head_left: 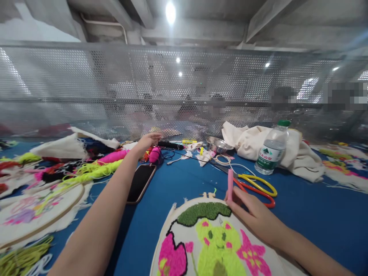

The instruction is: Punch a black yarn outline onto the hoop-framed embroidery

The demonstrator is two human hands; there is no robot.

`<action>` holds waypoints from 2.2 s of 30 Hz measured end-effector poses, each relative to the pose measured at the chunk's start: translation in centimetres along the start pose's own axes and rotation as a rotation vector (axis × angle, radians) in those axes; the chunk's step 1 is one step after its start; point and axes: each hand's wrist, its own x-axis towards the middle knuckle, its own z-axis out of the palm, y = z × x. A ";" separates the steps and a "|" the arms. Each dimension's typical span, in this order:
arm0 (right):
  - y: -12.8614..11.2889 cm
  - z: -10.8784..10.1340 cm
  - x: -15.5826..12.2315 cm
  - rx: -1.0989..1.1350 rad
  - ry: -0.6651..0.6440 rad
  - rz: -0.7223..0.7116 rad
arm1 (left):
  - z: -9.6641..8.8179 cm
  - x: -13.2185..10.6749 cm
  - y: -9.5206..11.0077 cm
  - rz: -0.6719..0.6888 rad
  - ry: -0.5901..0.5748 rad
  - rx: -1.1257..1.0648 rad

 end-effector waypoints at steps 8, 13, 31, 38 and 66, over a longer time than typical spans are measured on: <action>-0.1 -0.1 0.0 0.008 -0.003 -0.006 | -3.1 -0.7 -1.1 -0.067 0.046 -0.360; -0.2 -0.1 0.0 -0.011 0.012 -0.013 | -5.3 0.0 -2.4 -0.098 0.303 -0.415; 0.0 0.8 0.2 -0.030 0.071 -0.044 | 5.5 -9.6 9.4 -0.097 -0.579 0.557; 0.2 -0.4 0.4 -0.031 0.145 -0.096 | 12.1 -19.8 2.9 0.532 -0.607 1.131; 0.4 -1.7 -0.2 0.052 0.321 -0.191 | 11.9 -13.4 -3.7 -0.429 -1.024 0.171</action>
